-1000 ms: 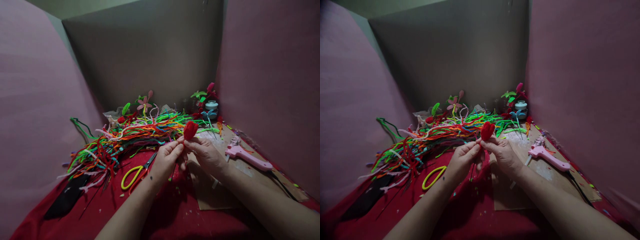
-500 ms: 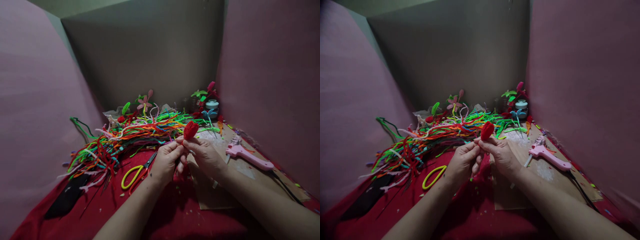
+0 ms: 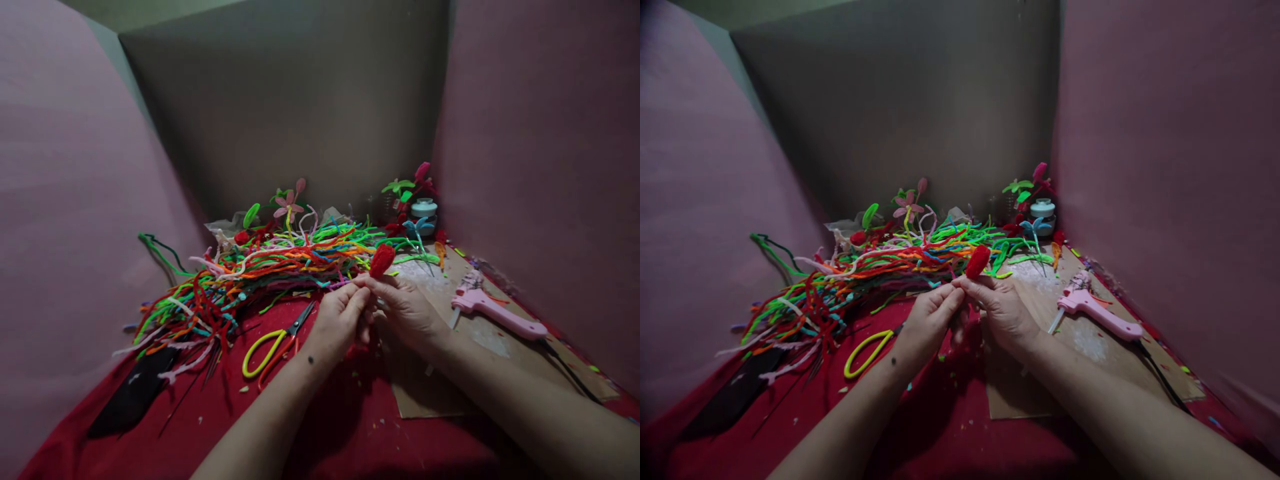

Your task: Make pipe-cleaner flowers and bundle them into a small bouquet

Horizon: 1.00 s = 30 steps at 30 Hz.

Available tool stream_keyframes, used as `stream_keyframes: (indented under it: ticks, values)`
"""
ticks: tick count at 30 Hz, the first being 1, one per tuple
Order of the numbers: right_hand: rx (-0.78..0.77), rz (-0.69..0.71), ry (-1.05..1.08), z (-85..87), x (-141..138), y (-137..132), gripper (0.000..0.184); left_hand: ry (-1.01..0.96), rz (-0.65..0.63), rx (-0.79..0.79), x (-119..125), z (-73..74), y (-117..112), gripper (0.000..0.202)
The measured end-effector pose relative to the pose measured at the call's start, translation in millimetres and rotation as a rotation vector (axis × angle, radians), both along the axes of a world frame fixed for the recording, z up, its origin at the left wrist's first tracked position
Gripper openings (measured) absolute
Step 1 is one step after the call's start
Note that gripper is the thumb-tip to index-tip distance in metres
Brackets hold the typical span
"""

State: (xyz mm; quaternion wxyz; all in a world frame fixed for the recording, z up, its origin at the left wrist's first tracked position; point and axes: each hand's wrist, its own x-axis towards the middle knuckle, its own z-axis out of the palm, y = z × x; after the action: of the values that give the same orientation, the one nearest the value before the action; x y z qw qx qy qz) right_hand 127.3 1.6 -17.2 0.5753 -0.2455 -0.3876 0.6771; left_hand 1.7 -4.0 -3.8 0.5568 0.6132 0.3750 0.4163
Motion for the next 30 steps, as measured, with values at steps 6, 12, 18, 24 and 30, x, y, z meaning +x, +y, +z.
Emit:
stream_keyframes:
  ticks: [6, 12, 18, 24, 30]
  values:
    - [-0.007, -0.107, -0.025, 0.9, -5, -3, 0.014, 0.272, 0.331, 0.502, 1, -10.5, -4, 0.011]
    - [0.055, 0.008, -0.067, 3.3, -6, -4, 0.027, 0.008, 0.106, 0.027, 1, 1.1, -3, 0.026]
    - [0.172, -0.031, -0.151, 2.7, 5, 1, 0.025, -0.255, -0.099, -0.213, -2, 8.9, -3, 0.030]
    - [0.228, 0.002, -0.188, 2.1, 10, 4, 0.024, -0.417, -0.247, -0.386, -8, 9.3, 0, 0.020]
    - [0.237, 0.074, -0.162, 5.2, 14, 4, 0.023, -0.535, -0.397, -0.470, -8, 6.6, 0, 0.020]
